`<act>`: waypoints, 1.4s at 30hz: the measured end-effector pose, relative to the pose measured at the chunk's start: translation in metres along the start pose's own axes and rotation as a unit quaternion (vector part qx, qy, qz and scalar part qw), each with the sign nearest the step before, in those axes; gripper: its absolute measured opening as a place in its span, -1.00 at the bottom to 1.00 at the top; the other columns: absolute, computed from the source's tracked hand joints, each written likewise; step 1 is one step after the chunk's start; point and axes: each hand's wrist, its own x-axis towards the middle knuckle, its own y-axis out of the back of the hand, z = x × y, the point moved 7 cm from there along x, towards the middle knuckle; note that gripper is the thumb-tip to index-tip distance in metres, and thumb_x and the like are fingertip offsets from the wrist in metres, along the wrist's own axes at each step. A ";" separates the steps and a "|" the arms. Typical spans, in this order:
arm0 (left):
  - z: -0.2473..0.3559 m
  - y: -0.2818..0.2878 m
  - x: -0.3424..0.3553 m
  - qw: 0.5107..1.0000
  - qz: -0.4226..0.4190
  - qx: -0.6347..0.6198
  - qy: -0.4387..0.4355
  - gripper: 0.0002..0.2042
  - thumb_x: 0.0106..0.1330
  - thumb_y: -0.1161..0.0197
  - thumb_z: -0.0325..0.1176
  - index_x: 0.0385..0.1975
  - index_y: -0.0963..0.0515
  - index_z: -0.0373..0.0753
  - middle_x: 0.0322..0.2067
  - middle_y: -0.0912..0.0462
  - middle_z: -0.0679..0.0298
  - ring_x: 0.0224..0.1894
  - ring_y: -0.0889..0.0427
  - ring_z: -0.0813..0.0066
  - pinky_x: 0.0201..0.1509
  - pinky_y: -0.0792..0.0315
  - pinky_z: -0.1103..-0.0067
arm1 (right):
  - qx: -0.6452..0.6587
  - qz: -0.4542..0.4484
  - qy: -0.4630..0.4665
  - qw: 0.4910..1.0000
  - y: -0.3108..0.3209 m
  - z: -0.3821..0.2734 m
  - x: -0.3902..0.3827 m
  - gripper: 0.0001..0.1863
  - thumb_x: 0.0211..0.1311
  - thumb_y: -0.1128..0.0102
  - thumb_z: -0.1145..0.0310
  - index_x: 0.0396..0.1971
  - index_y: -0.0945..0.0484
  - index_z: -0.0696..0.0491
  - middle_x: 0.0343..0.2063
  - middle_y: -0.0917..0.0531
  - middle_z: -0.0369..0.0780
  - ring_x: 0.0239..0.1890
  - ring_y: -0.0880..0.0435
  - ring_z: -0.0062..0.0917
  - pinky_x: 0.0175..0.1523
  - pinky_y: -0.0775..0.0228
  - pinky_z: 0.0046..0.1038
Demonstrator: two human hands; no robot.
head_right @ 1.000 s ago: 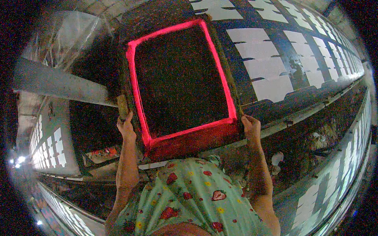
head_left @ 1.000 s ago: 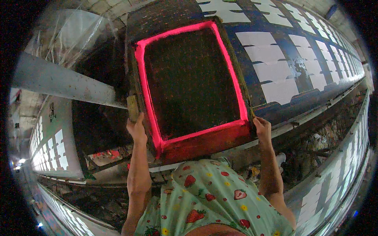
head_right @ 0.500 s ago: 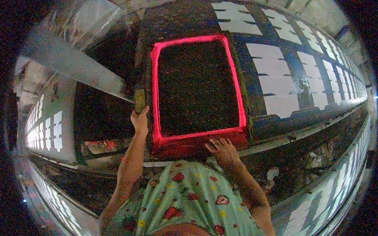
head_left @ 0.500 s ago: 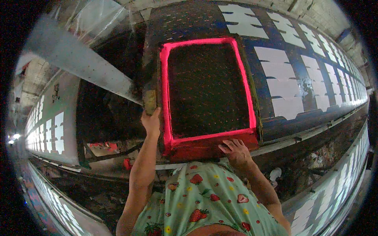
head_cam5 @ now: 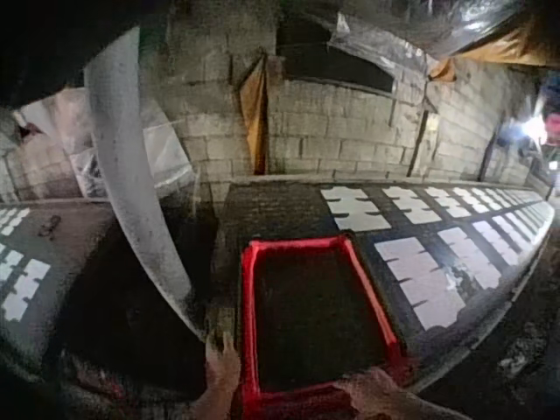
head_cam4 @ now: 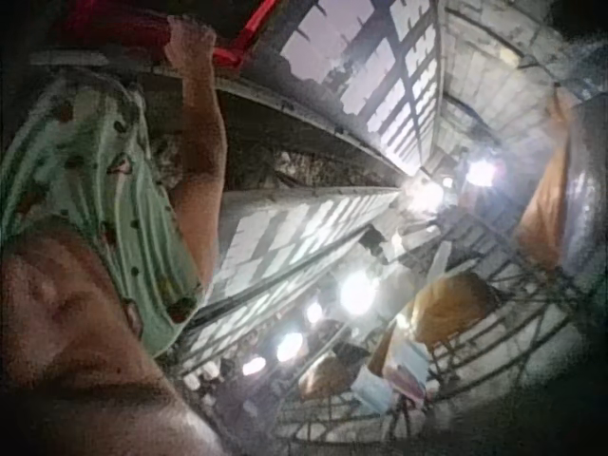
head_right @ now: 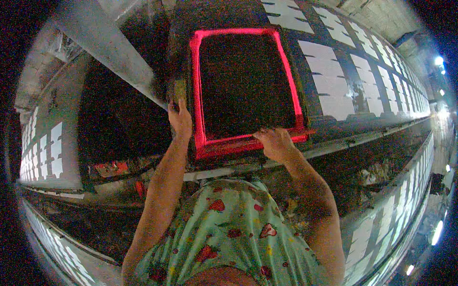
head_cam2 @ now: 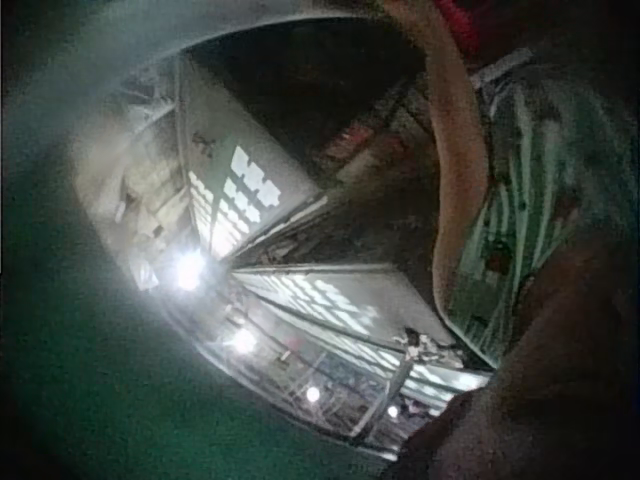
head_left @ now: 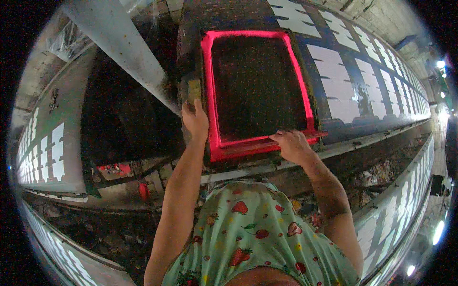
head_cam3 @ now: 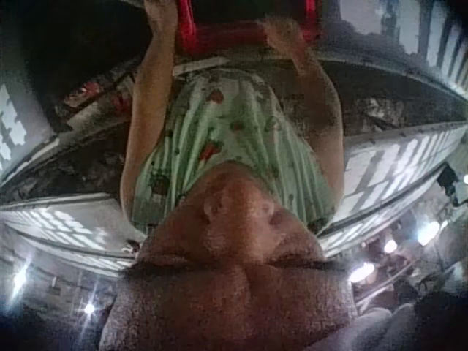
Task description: The person uses a squeegee to pull pink ink across a screen-printing frame placed over white paper sheets on a workbench. The person repeatedly repositions the frame and pulls the squeegee to transfer ink onto the paper.
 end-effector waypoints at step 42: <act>0.004 0.011 -0.002 0.992 0.097 0.054 0.067 -0.56 0.75 -0.11 -0.08 0.23 -0.61 -0.38 0.05 -0.70 0.05 0.09 -0.65 0.19 0.23 -0.52 0.30 | -0.059 0.150 0.044 0.986 0.123 0.215 0.457 -0.65 0.32 -0.18 0.31 0.04 -0.77 -0.05 -0.14 -0.85 0.03 -0.05 -0.88 0.00 0.08 -0.75 0.01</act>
